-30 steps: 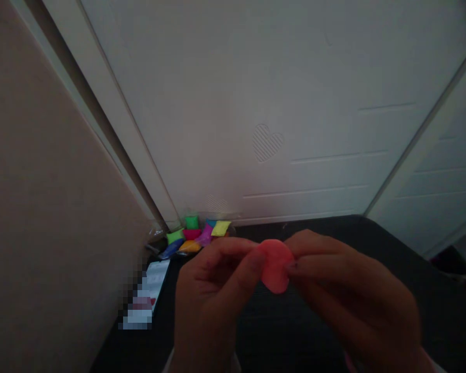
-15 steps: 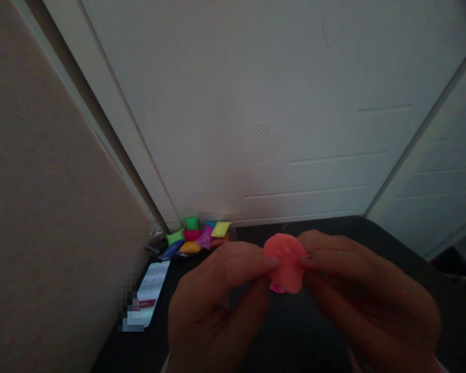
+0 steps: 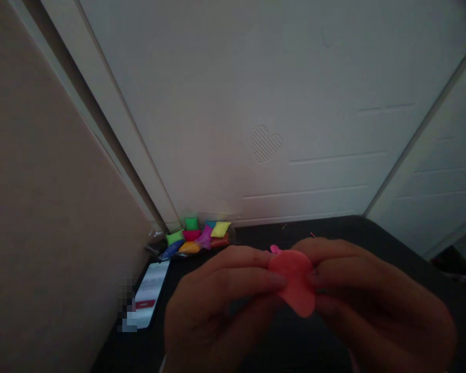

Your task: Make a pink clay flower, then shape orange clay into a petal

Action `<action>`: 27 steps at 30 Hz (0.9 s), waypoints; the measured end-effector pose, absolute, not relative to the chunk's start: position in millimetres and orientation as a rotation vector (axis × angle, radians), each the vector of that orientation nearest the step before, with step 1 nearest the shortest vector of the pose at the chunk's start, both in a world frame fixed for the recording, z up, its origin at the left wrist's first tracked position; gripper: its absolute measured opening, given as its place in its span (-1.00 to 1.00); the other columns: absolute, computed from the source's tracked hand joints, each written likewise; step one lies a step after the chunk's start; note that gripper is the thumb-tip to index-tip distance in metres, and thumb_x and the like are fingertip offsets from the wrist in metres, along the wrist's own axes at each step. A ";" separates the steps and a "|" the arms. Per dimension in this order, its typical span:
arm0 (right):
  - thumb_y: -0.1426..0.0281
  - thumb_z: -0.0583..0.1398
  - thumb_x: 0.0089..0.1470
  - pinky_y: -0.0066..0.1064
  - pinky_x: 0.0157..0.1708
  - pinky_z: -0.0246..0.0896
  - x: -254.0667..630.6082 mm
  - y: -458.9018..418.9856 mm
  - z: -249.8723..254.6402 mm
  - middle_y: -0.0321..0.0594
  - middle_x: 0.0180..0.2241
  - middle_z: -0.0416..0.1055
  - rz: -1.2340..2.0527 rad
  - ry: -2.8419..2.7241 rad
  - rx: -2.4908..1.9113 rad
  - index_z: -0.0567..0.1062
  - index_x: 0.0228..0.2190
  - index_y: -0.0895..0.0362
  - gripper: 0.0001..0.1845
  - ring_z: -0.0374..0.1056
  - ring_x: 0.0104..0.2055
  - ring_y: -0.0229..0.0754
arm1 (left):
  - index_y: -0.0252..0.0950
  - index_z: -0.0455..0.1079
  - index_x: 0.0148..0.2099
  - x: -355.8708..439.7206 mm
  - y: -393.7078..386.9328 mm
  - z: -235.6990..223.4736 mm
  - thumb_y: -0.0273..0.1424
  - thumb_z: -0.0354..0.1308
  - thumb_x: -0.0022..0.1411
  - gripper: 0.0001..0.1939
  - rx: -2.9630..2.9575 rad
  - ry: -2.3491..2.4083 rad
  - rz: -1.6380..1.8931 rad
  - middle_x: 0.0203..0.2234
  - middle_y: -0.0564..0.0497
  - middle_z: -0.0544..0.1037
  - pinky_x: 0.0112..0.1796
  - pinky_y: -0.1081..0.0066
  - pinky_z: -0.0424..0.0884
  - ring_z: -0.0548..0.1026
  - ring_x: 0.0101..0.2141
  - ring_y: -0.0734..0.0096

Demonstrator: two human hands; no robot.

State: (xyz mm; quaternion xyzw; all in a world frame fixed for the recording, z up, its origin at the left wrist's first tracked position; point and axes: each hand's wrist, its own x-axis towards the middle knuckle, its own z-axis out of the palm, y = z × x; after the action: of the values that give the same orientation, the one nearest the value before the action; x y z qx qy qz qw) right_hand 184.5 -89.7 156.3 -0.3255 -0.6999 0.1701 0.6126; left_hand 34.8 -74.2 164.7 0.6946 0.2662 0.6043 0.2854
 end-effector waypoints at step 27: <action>0.55 0.14 -0.15 -0.40 -0.44 0.28 168.2 -92.2 155.9 -0.27 -0.45 0.39 0.466 -1.378 -0.739 0.37 -0.45 0.04 -0.81 0.32 -0.37 -0.20 | -0.22 0.37 -0.42 48.3 -76.0 161.4 -0.55 0.20 -0.16 -0.82 1.705 0.638 1.723 -0.51 0.06 0.48 -0.39 0.42 0.38 0.43 -0.46 0.43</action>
State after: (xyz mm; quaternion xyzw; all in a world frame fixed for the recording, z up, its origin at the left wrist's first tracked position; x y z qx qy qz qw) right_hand 168.2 -92.2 155.9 -0.3298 -0.6152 0.2080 0.6852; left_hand 48.3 -76.0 161.4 0.6461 0.2419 0.6532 0.3121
